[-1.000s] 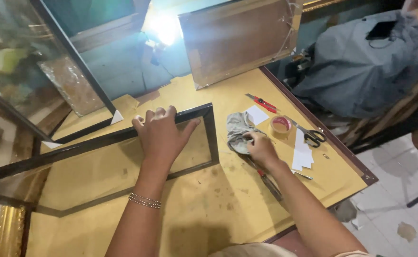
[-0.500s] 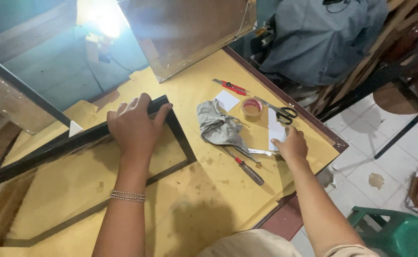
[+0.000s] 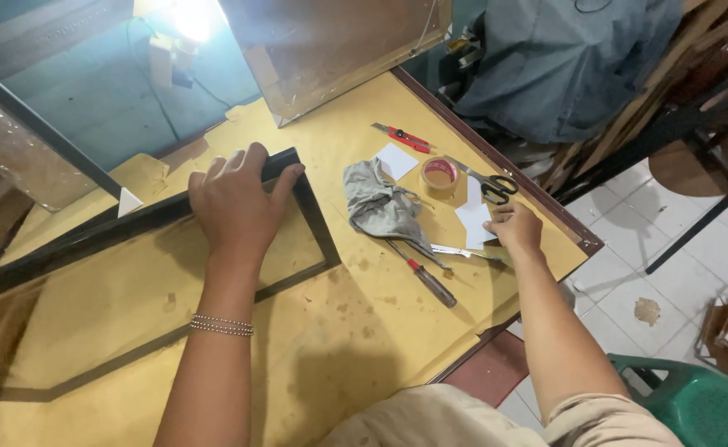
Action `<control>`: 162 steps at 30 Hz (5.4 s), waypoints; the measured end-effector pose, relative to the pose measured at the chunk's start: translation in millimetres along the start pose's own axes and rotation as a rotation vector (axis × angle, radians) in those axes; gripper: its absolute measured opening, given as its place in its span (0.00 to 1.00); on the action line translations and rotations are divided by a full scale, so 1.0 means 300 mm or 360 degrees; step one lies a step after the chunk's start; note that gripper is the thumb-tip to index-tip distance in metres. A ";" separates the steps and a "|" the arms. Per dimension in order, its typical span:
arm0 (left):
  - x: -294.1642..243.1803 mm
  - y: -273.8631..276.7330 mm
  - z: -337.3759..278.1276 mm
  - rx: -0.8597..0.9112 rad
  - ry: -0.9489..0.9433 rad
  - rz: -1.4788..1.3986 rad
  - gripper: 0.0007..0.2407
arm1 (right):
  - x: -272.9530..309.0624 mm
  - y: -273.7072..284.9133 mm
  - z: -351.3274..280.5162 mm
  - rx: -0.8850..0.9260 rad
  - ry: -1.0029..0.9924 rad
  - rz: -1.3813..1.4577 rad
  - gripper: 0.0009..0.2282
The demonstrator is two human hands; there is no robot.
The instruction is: Attaching protective foam or cardboard corners to a picture frame and securing them with tape.
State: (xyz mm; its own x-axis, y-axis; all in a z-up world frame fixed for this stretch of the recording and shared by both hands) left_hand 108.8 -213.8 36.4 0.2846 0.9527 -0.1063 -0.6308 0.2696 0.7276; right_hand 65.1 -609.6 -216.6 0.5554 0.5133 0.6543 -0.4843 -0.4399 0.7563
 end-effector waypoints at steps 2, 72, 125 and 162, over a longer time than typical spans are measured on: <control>0.003 -0.002 -0.006 -0.0011 -0.0021 -0.0010 0.13 | -0.031 -0.029 0.025 0.0003 0.0039 -0.0071 0.15; 0.050 0.010 0.056 0.0477 0.0114 -0.0696 0.08 | 0.920 0.010 -0.733 0.0093 0.1471 0.1023 0.25; -0.157 0.249 -0.348 0.0305 -0.0630 -0.0277 0.08 | 0.812 0.312 -0.762 0.0790 0.1837 -0.0221 0.21; -0.060 0.255 -0.216 0.0170 -0.0280 -0.1104 0.05 | 0.812 0.218 -0.611 0.1440 0.1315 0.1182 0.11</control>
State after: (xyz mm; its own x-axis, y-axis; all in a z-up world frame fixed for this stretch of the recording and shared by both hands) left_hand 8.5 -201.3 50.0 0.7115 0.5281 -0.4635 -0.1913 0.7803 0.5954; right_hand 44.7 -378.3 -8.7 -0.3286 0.0962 0.9396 0.2809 -0.9398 0.1944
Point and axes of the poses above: each hand's wrist, its own z-axis towards the middle knuckle, its own y-axis out of the back of the hand, x = y × z, the point moved 5 cm from there along z, towards the middle knuckle, and after that the axes turned 10 degrees about -x, right-handed, at the moved point
